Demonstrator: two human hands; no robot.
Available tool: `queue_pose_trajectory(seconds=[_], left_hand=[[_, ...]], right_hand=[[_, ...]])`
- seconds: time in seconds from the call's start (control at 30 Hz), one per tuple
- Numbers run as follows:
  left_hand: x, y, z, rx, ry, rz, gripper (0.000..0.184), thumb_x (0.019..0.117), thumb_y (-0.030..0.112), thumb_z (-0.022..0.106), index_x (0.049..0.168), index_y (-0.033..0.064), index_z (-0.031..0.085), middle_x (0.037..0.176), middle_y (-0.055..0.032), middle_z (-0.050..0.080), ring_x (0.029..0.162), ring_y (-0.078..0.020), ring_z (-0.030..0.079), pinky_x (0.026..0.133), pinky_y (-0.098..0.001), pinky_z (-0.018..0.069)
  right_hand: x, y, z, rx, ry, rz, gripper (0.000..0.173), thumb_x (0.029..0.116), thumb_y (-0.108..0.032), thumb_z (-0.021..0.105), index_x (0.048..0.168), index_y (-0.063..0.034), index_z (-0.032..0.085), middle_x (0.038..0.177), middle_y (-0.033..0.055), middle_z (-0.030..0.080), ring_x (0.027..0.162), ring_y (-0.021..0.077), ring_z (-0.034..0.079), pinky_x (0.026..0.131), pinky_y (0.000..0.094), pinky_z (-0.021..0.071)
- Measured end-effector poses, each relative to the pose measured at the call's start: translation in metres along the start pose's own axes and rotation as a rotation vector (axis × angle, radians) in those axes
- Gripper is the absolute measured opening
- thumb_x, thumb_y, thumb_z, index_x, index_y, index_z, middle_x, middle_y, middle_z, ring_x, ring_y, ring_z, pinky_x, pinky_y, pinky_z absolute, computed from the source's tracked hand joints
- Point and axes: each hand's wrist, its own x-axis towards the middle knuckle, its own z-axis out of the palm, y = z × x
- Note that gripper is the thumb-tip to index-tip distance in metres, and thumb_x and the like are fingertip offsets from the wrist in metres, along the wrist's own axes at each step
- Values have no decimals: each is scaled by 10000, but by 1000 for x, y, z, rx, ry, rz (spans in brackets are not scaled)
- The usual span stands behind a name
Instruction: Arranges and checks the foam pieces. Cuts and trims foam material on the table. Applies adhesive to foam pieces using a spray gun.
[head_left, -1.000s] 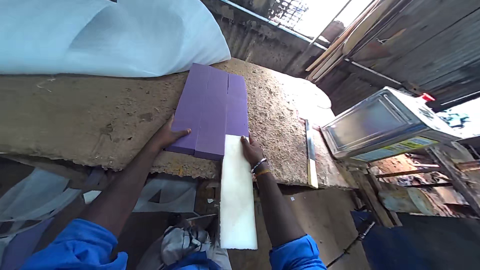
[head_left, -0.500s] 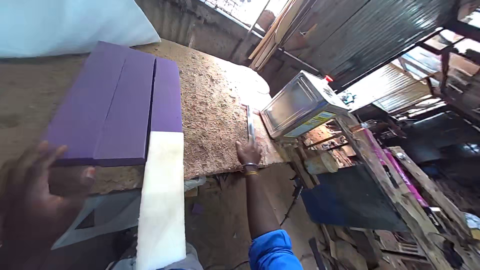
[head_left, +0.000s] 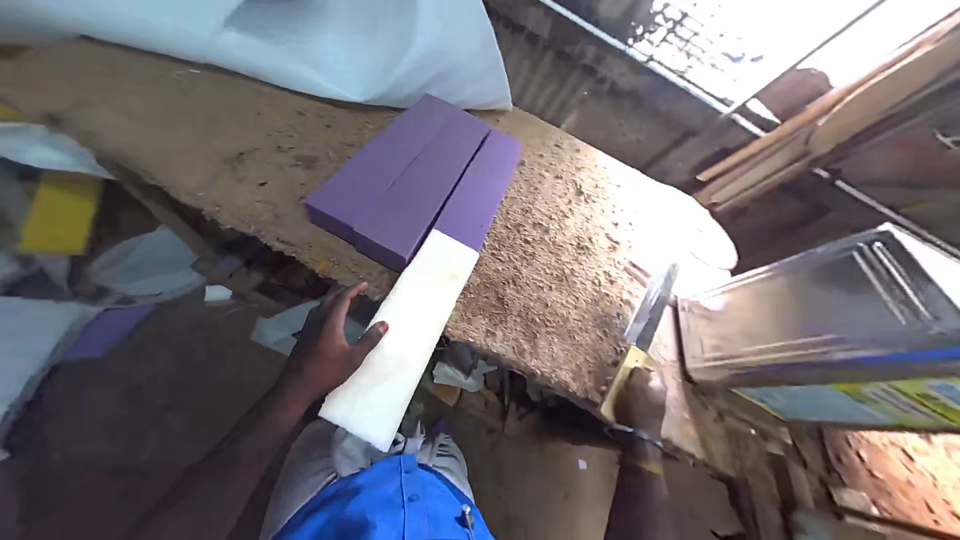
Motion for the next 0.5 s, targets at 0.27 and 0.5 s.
queue_pose_trajectory(seconds=[0.27,0.5], left_hand=[[-16,47,37,387,56,347,535,994,578,517,1401,249,632,1528,-13,525,1481,-237,399,1237,-522,285],[3,55,71,578,-89,253,629,1088,492,301,1599,133,371,1690,-59,287,1567,-220,239,1278,-482,186]], right_hand=[[-38,-74,31,-506,-656,-1020,555,1055,-402,491,1502,-81,419,954,124,720,725,283,713,650,539,606],[-13,-105,44,-844,-866,-1194,512,1090,-401,400,1596,-408,325,1066,109,695,853,286,709,748,517,593]])
